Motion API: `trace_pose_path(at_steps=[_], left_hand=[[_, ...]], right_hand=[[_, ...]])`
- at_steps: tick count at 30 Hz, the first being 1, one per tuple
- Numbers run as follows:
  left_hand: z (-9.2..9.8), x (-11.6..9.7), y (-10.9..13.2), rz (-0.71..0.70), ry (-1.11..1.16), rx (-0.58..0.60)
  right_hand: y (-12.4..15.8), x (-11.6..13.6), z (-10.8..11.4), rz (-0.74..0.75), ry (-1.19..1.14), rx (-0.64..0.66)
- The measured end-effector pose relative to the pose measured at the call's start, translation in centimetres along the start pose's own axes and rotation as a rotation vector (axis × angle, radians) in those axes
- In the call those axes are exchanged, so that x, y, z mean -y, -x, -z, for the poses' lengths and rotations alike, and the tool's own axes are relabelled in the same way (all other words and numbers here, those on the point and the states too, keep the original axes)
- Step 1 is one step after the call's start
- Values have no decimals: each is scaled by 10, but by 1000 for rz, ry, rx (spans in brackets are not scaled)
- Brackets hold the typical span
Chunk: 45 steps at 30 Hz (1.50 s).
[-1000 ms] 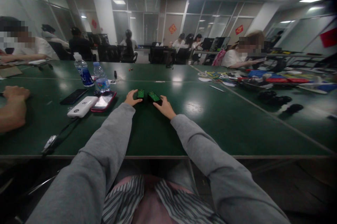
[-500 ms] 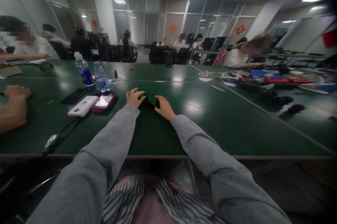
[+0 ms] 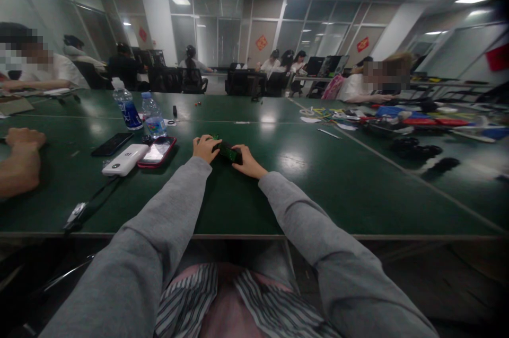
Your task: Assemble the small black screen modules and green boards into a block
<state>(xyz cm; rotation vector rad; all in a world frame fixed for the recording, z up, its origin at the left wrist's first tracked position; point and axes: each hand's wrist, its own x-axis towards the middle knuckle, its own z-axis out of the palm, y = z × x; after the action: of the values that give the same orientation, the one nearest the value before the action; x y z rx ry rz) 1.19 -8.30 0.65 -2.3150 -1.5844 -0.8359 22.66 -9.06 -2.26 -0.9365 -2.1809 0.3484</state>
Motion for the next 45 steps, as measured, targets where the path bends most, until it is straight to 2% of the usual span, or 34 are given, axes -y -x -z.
trace_pose_path(at_steps=[9,21,24,28,35,40,45], left_hand=[[0,1,1,3,-11,23],[2,-2,3,-37,-30,19],[6,-5,3,-25,-24,6],[9,-7,3,-7,-20,1],[8,-6,3,-26,-3,-1],[8,-5,3,14,0,-22],[2,4,1,162,50,-118]], right_hand=[[-4,-1,-2,17,-77,-39],[-1,11,3,-49,2,-132],[-2,12,8,-63,100,-180],[-2,13,20,-34,372,-237],[-2,9,19,56,567,-97],[-1,7,15,80,614,-70],[0,2,14,55,550,-49]])
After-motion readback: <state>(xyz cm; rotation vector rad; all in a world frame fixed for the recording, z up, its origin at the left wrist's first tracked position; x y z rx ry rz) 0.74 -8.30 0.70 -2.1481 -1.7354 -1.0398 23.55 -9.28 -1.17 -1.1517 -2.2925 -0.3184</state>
